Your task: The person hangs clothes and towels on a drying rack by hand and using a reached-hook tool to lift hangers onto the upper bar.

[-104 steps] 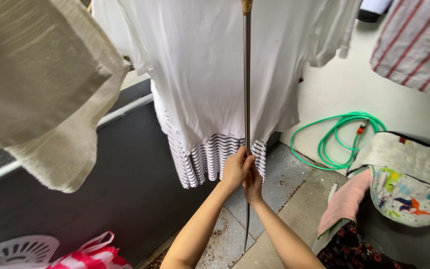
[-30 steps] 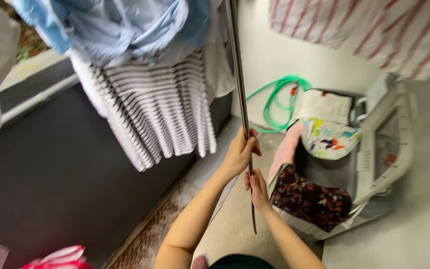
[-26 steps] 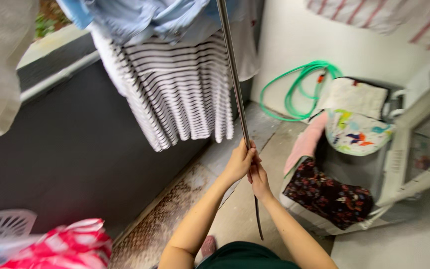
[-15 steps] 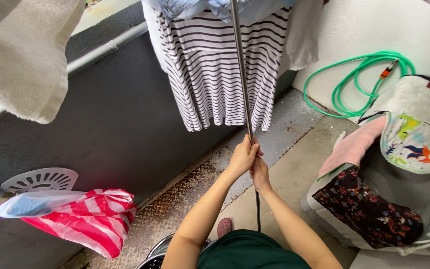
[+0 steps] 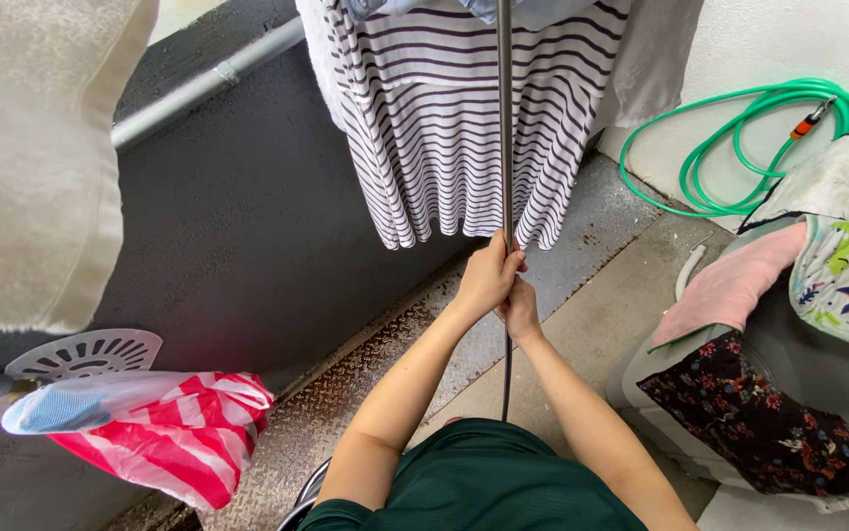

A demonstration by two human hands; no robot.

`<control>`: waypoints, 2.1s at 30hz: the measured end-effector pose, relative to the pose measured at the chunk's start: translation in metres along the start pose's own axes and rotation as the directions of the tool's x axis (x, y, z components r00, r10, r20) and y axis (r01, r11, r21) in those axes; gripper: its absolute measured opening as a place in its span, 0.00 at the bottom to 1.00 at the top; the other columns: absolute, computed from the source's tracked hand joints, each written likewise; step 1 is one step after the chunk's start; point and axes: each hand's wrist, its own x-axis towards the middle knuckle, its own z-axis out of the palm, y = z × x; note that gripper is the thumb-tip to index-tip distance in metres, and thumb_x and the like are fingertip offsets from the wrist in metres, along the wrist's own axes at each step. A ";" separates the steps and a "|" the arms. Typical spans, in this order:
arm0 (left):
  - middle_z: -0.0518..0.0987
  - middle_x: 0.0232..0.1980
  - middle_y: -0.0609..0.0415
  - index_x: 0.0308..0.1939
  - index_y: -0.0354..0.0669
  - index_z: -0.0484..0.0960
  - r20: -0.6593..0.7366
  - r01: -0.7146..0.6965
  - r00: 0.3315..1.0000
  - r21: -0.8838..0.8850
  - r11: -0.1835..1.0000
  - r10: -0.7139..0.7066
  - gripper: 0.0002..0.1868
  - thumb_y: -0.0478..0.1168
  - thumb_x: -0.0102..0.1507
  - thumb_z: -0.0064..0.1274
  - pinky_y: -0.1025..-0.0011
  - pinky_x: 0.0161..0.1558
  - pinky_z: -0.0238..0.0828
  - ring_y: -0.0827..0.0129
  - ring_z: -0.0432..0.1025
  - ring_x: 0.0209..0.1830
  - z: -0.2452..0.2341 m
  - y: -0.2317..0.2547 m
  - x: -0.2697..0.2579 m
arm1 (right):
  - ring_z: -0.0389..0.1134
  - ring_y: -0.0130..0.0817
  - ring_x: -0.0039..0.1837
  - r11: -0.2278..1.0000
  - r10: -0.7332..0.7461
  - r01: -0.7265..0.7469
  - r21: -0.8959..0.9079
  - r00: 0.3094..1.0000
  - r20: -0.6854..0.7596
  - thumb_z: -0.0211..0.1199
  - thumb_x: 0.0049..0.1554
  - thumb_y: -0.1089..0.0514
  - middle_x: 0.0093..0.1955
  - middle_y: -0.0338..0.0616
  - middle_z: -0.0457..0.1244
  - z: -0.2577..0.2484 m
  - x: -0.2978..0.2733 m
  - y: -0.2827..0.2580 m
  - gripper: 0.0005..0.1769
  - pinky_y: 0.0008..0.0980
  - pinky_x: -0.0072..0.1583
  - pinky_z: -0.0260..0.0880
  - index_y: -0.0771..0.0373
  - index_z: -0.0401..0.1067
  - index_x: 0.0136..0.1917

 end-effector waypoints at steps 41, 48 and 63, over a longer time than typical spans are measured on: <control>0.80 0.35 0.49 0.46 0.37 0.67 0.236 -0.127 0.952 -0.273 0.954 0.195 0.05 0.35 0.72 0.46 0.67 0.40 0.79 0.62 0.83 0.39 0.039 0.065 0.020 | 0.52 0.19 0.31 0.958 -0.274 0.230 -0.173 0.913 -0.303 0.46 0.67 0.41 0.29 0.30 0.55 -0.050 0.004 -0.040 0.28 0.27 0.33 0.49 0.68 0.71 0.43; 0.79 0.34 0.51 0.48 0.39 0.66 0.291 -0.150 0.922 -0.345 0.927 0.258 0.05 0.34 0.71 0.44 0.68 0.42 0.79 0.64 0.82 0.40 0.038 0.129 0.012 | 0.47 0.17 0.30 0.917 -0.382 0.302 -0.262 0.855 -0.351 0.47 0.68 0.45 0.29 0.28 0.53 -0.067 -0.019 -0.085 0.26 0.25 0.33 0.44 0.67 0.70 0.40; 0.79 0.32 0.46 0.47 0.32 0.66 0.132 -0.413 0.855 -0.413 0.812 0.502 0.07 0.35 0.74 0.40 0.66 0.34 0.79 0.63 0.80 0.31 -0.036 0.302 0.079 | 0.50 0.22 0.25 0.910 -0.398 0.384 -0.159 0.914 -0.073 0.45 0.63 0.37 0.25 0.34 0.55 -0.071 -0.046 -0.060 0.27 0.27 0.29 0.46 0.61 0.70 0.44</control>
